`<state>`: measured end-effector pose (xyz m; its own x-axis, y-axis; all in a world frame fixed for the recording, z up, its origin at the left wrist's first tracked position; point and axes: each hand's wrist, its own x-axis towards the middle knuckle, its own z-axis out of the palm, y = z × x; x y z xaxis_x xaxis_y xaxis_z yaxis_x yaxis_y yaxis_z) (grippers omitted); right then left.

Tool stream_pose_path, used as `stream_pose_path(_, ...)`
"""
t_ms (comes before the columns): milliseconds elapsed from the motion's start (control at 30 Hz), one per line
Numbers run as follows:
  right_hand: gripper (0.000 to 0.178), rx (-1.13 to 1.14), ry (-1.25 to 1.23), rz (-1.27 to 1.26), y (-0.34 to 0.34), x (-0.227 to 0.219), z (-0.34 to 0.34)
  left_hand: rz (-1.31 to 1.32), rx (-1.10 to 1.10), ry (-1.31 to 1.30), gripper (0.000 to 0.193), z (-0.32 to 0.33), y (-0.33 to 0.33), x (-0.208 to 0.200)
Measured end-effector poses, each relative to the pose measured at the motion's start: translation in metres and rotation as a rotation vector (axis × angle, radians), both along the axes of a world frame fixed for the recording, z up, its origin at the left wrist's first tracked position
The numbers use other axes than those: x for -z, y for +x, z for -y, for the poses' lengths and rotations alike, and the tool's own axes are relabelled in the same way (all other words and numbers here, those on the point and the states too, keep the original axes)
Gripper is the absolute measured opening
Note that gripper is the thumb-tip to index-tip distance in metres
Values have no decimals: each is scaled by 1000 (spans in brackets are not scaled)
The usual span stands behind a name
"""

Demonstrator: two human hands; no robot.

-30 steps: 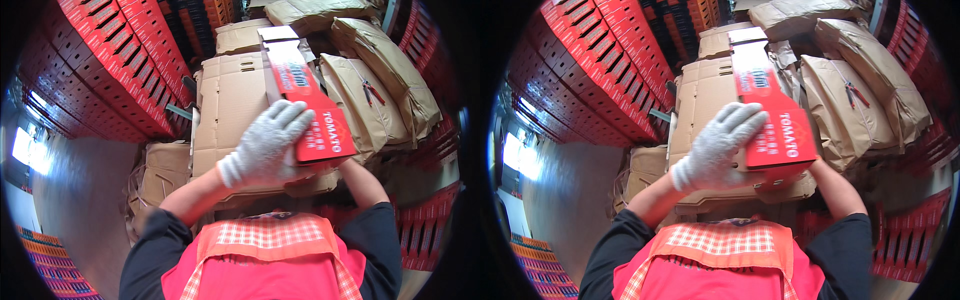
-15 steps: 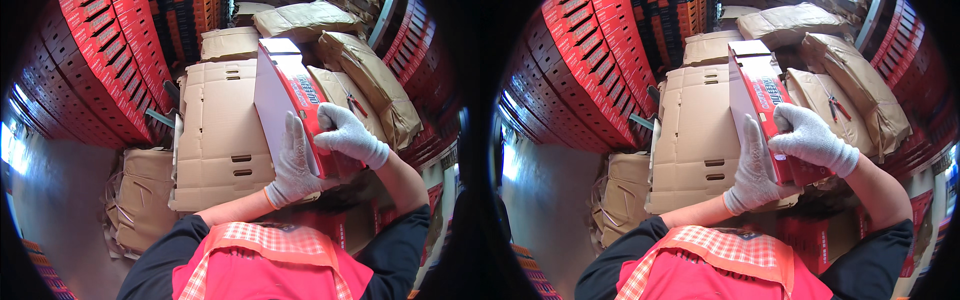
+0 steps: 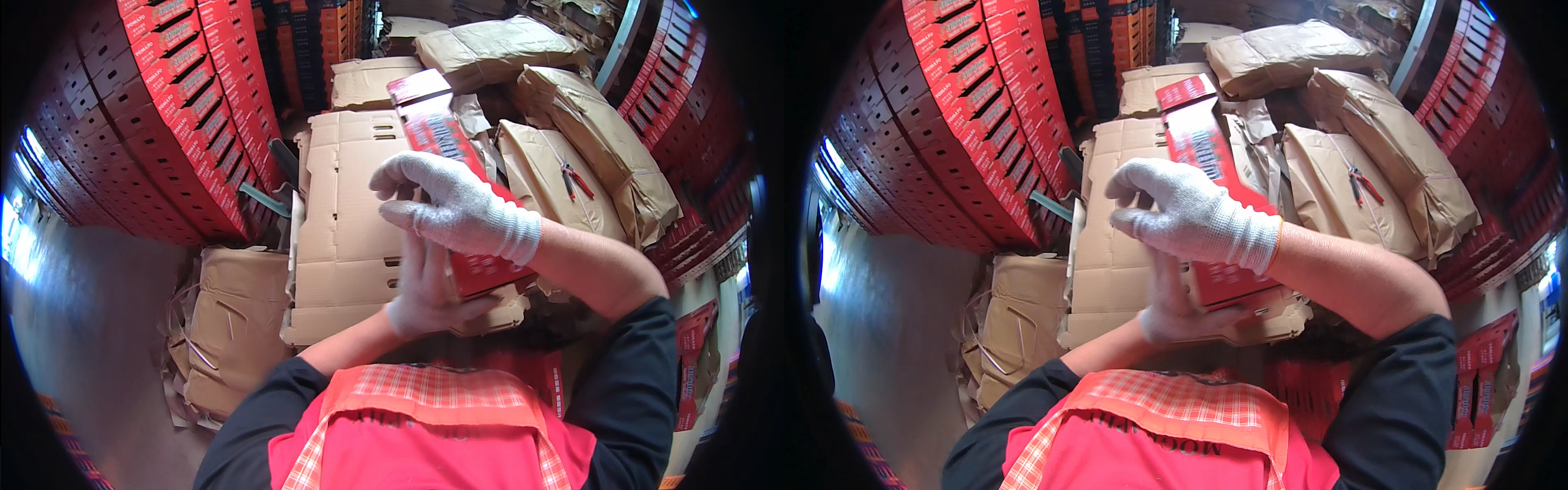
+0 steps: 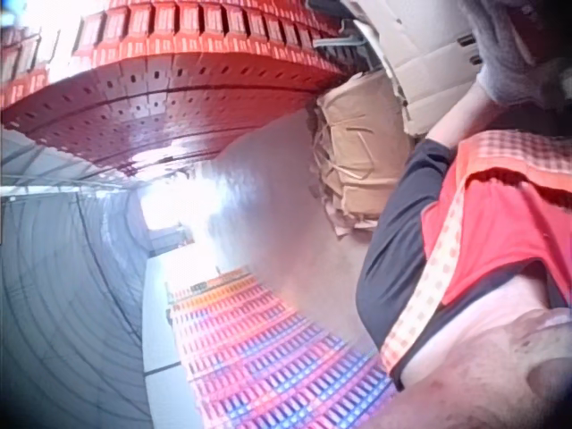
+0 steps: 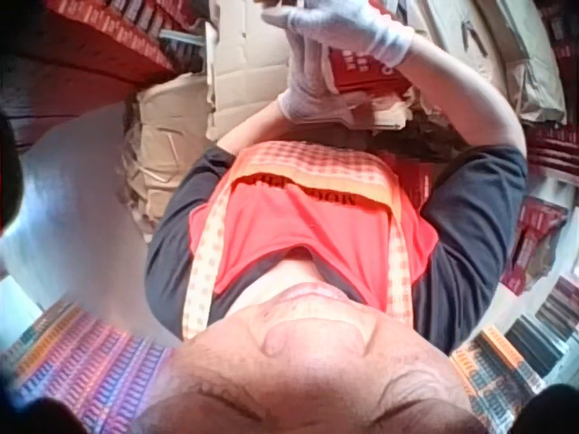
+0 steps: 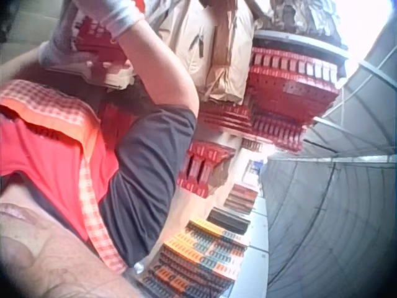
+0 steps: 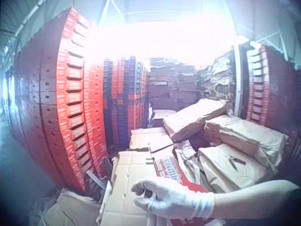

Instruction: The person assembles flat-packed cardboard boxes by folding the sides and locking the flaps. They repeatedly pick up flat sheets, fold them into box shapes, and place the finished boxes into a stack.

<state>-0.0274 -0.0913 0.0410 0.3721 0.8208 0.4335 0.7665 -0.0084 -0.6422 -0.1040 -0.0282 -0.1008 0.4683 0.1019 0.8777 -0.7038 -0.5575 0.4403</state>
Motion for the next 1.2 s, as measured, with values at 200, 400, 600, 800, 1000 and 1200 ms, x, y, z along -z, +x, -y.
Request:
stream_pose_path(200,49,-27,-145,58,3,35,19,-220,-118,279,59,-138,-90,27)
stream_pose_path(400,86,219,-765,390,-25,171,3,-786,-350,121,88,-157,-133,103)
stream_pose_path(600,78,434,-528,350,-57,178,62,-481,72,-452,66,-138,-108,135)
stream_pose_path(800,85,897,-403,265,-161,120,193,-797,510,-660,46,-59,-95,154)
stream_pose_path(1000,92,1348,-544,133,-237,128,319,-675,1042,491,45,124,-69,160)
stream_pose_path(1200,95,1577,-659,-102,-254,213,441,-304,1353,865,56,328,-66,228)
